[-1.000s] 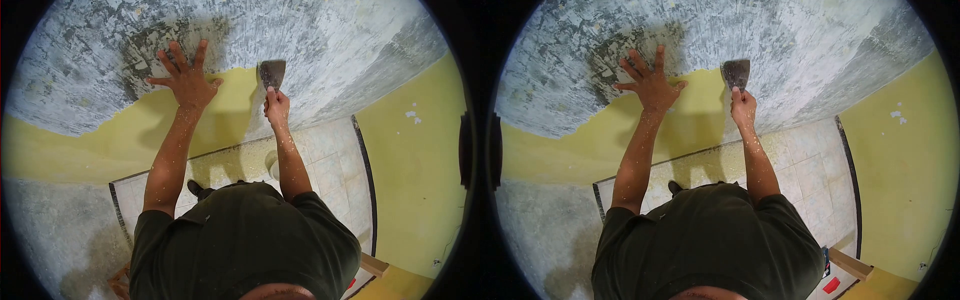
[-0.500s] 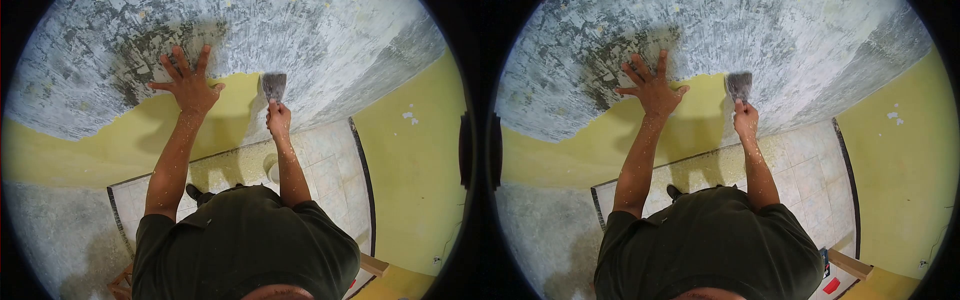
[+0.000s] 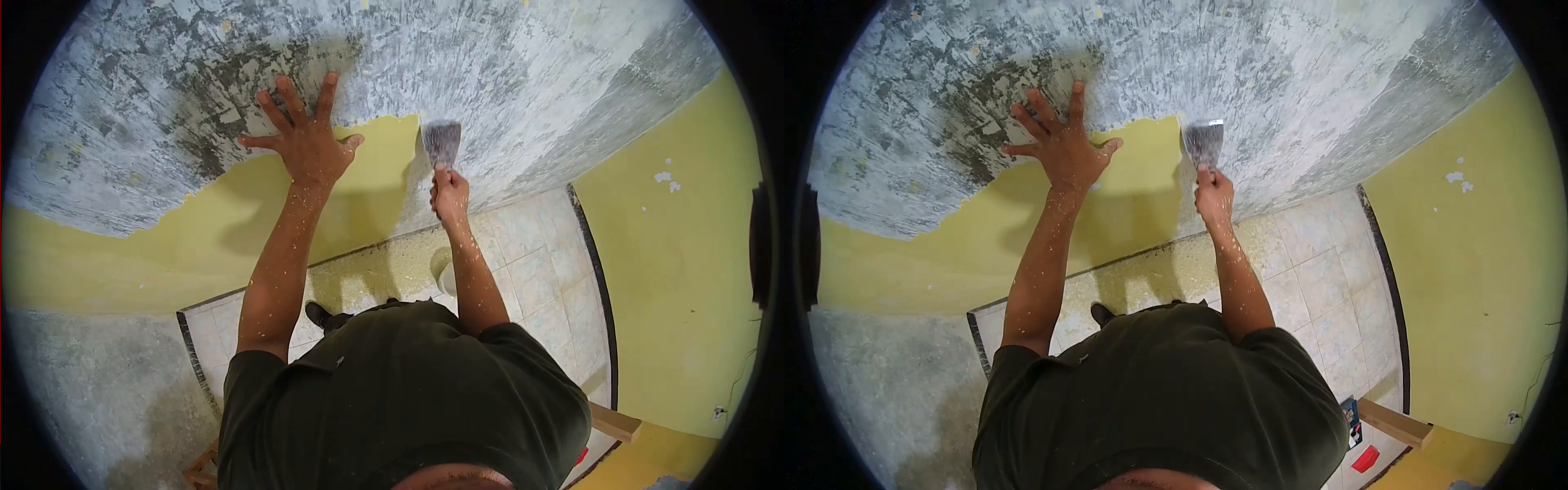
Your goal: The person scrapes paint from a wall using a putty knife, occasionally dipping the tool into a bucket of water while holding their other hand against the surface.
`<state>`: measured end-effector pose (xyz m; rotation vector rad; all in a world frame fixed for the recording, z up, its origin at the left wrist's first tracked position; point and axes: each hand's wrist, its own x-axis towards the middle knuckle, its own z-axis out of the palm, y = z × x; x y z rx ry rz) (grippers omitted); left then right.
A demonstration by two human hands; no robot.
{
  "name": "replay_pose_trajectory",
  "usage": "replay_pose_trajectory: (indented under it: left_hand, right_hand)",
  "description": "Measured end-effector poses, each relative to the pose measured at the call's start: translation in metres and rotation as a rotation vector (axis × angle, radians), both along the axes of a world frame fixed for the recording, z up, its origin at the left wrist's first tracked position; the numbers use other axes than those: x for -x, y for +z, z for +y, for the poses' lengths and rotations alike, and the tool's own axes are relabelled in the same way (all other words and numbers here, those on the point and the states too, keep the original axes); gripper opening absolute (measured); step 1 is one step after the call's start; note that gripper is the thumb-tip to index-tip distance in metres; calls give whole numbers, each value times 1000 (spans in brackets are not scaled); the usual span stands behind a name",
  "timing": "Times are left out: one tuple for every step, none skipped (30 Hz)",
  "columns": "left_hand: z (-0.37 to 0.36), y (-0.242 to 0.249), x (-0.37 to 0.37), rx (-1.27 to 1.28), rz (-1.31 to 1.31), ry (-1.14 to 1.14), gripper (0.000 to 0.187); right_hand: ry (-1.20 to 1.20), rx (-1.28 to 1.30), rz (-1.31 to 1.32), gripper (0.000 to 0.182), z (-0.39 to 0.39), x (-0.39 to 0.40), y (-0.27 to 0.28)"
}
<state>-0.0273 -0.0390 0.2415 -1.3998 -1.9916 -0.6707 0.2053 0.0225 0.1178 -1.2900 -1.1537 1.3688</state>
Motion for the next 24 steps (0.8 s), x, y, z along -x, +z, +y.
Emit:
replay_pose_trajectory:
  left_hand:
    - [0,0,0,4,0,7,126]
    - [0,-1,-1,16,-2,13,126]
    - [1,-1,0,22,-4,13,126]
    - [1,-1,1,12,3,8,126]
    - [0,-3,0,3,11,2,125]
    - [-3,-4,-2,11,10,0,125]
    - [-5,-3,-3,26,-1,-2,125]
    - [-3,1,-2,31,-8,-2,124]
    - [-1,2,0,21,-2,1,124]
    - [-2,0,0,18,4,0,125]
    - [-2,0,0,18,7,-2,125]
    - [0,0,1,15,7,-1,125]
    - [-1,2,-1,48,9,21,126]
    - [-2,2,-3,81,9,40,127]
    - [-2,0,-4,87,4,36,127]
    - [-2,-1,-4,68,18,34,127]
    - [-2,0,-2,46,39,33,127]
    - [-1,1,-1,40,46,33,127]
    - [-1,0,-2,47,37,31,127]
    - [-2,1,-2,58,27,30,126]
    - [0,2,0,59,28,32,126]
    - [0,2,0,63,30,38,126]
    - [-2,-1,-2,68,31,42,126]
    - [-5,-4,-4,78,29,38,126]
  right_hand:
    - [30,29,8,43,-2,0,4]
    - [32,26,9,43,2,2,9]
    - [47,-11,44,44,7,4,13]
    - [61,-44,76,44,6,5,25]
    - [89,-31,78,45,4,7,43]
    - [87,-23,78,45,2,3,33]
    - [108,-27,91,45,5,-1,20]
    - [132,-42,107,45,10,0,19]
    - [116,20,62,44,6,-4,17]
    - [120,15,64,44,5,-3,20]
    - [120,31,78,44,5,-3,22]
    - [119,48,91,44,6,-3,25]
    - [117,55,87,44,6,-2,27]
    - [117,40,105,44,9,-1,29]
    - [118,24,121,44,10,-2,29]
    - [117,27,117,44,7,-5,26]
    - [123,46,105,44,5,-6,23]
    - [130,58,96,44,4,-6,21]
    - [133,76,126,44,2,-3,25]
    - [138,72,129,44,6,0,32]
    - [147,26,144,44,10,2,39]
    - [153,-8,156,44,9,2,46]
    - [171,-6,177,43,13,4,48]
    - [167,4,176,43,8,0,39]
